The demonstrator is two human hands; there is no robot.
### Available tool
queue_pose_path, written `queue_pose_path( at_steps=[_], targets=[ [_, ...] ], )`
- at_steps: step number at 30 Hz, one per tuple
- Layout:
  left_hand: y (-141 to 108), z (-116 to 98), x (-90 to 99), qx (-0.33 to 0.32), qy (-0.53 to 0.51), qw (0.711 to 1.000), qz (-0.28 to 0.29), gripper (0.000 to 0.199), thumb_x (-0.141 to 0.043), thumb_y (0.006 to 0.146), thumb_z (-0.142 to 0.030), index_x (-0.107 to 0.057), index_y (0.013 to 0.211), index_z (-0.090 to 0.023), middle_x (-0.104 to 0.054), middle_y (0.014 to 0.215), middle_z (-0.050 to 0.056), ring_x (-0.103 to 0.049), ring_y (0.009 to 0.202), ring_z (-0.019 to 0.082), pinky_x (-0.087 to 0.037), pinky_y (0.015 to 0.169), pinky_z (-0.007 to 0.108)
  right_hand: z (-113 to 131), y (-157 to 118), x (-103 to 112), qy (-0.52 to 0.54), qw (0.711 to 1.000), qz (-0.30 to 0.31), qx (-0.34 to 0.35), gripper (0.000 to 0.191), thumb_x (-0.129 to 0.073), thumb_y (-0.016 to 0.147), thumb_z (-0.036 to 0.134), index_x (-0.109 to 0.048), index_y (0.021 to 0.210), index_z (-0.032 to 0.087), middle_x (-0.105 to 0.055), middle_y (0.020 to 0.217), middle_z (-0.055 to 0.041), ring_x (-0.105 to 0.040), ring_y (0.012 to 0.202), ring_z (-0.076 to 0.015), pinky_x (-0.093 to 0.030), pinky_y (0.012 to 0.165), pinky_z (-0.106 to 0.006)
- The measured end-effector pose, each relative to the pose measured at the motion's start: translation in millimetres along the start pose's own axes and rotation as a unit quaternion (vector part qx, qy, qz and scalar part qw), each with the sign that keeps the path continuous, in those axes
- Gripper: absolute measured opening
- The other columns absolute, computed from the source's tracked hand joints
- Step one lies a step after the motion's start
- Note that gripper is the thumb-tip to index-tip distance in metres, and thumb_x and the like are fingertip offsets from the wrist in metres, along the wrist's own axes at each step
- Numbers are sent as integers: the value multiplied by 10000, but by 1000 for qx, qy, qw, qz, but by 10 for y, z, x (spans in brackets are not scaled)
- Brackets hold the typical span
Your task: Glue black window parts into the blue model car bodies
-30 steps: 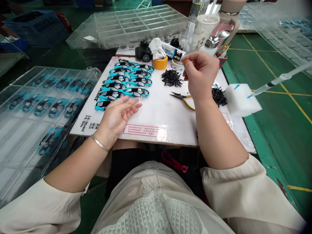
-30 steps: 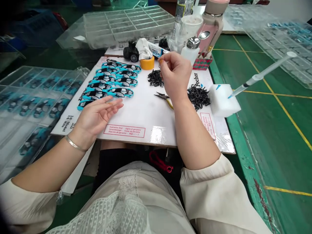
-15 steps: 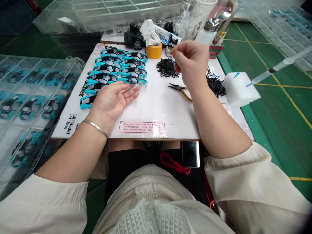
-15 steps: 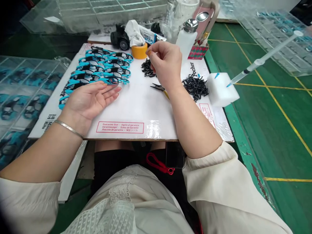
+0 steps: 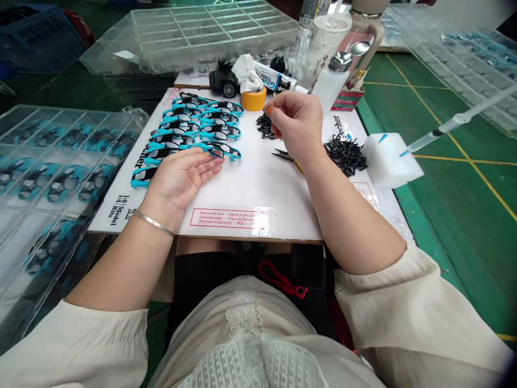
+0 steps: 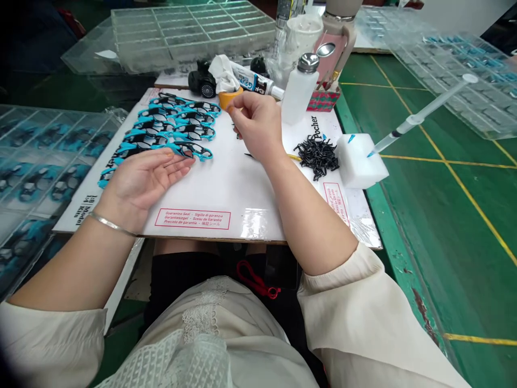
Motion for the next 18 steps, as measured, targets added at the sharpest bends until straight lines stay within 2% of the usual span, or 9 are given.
queue_pose_path(
  at_steps=[5,9,14,18],
  targets=[
    [-310,-46,87,-7,64,997,-44,178,-636,798,-90,-672,972,-93,-710,1048,159,-705,980,245,-576,899,329,81,-5,-25,-3,1000,19,14,132,-534,845,165,-627,780,231,-573,588,34,-596,539,-140,-444,519,-242],
    [-447,-76,90,-26,126,990,-61,263,-661,786,-80,-683,1045,-120,-684,1128,146,-700,952,222,-589,830,293,130,3,-45,-5,998,43,34,144,-544,831,170,-616,739,254,-586,589,31,-617,588,-172,-461,526,-270],
    [-307,-58,-7,-109,248,960,-63,465,-737,691,-50,-684,1126,-206,-644,1138,68,-645,887,159,-544,707,202,162,6,-17,-3,998,33,51,150,-551,822,168,-618,721,257,-589,579,31,-608,572,-178,-464,529,-283],
    [-123,-44,-41,-180,344,918,-77,427,-742,670,-76,-726,1070,-225,-630,1038,31,-612,904,169,-528,746,200,179,11,41,-7,997,18,71,158,-546,804,141,-632,724,245,-586,587,33,-614,599,-170,-471,572,-277]
  ],
)
Point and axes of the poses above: each hand's wrist, its own y-axis towards the middle knuckle, its own x-axis out of the back of the hand, z = x × y, the point moved 5 cm from there along y, towards the middle knuckle
